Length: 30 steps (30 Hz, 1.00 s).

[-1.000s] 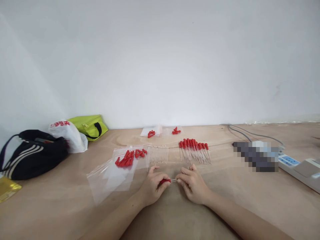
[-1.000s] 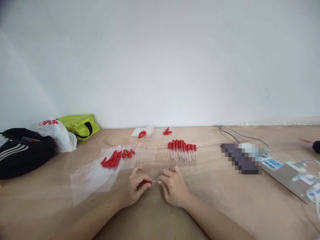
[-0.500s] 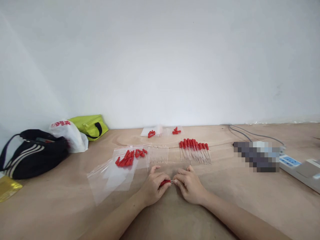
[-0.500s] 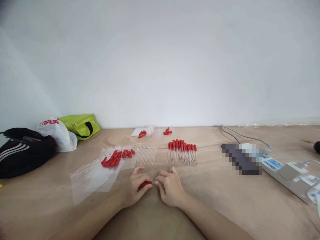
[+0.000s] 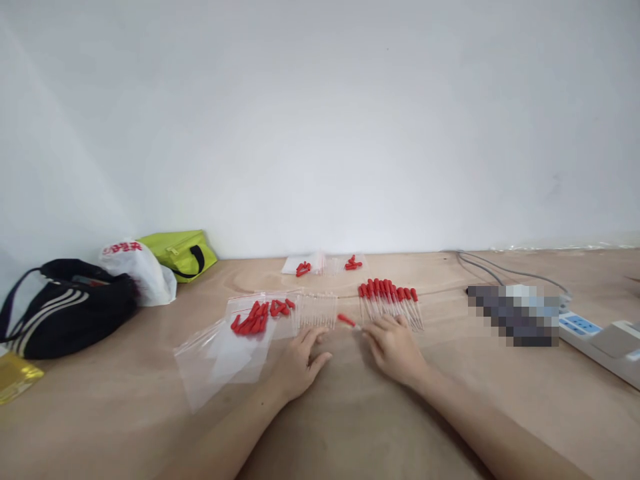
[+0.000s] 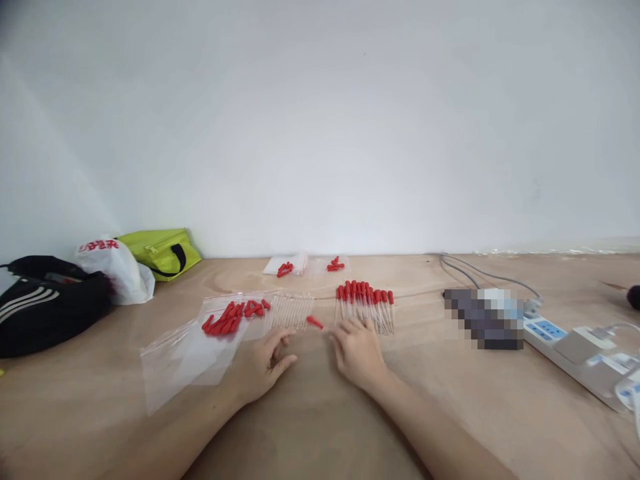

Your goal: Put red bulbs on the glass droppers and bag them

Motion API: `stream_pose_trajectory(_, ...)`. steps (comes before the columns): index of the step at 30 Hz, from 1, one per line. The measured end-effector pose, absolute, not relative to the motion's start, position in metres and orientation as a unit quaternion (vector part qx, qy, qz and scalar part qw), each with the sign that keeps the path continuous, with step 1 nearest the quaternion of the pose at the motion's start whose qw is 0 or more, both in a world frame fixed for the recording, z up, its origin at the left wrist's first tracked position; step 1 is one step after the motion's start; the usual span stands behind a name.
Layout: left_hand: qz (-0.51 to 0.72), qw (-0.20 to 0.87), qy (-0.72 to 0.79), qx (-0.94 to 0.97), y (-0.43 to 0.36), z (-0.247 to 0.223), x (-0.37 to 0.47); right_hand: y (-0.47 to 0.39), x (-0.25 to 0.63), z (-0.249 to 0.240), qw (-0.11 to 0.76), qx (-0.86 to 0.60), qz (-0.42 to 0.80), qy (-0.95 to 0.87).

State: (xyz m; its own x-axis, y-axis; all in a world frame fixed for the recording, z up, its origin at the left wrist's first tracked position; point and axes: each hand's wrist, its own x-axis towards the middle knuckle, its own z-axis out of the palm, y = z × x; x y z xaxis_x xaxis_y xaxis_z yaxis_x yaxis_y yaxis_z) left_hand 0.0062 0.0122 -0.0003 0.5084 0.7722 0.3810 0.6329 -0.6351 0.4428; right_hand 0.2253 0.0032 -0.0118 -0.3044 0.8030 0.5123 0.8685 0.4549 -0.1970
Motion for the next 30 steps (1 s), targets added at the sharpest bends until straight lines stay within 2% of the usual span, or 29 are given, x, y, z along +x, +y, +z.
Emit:
stream_pose_trajectory(4, 0.233, 0.165, 0.413, 0.865, 0.010, 0.007, 0.009, 0.031, 0.238, -0.010, 0.351, -0.673, -0.022, -0.651)
stream_pose_trajectory(9, 0.232, 0.165, 0.406, 0.868, 0.010, 0.011, 0.010, 0.061, 0.242, -0.004, 0.318, -0.774, 0.014, -0.547)
stream_pose_trajectory(12, 0.232, 0.167, 0.408, 0.867, 0.010, 0.011, 0.009, 0.066, 0.244, -0.007, 0.291, -0.785, 0.009, -0.547)
stream_pose_trajectory(17, 0.223, 0.169, 0.411, 0.867, 0.009, 0.011, 0.010, 0.060, 0.236, -0.011, 0.306, -0.747, -0.041, -0.589)
stream_pose_trajectory(20, 0.224, 0.157, 0.401, 0.874, 0.008, 0.007, 0.011, 0.055, 0.214, -0.009, 0.298, -0.714, -0.024, -0.634)
stream_pose_trajectory(23, 0.246, 0.088, 0.415, 0.871, 0.014, 0.003, 0.007, 0.058, 0.184, -0.006, 0.276, -0.714, 0.033, -0.643)
stream_pose_trajectory(26, 0.267, -0.068, 0.506, 0.818, 0.030, 0.004, -0.009, 0.064, 0.158, -0.003, 0.255, -0.732, 0.074, -0.627)
stream_pose_trajectory(30, 0.208, -0.204, 0.628, 0.722, 0.055, 0.009, -0.041, 0.066, 0.143, 0.000, 0.232, -0.743, 0.091, -0.621)
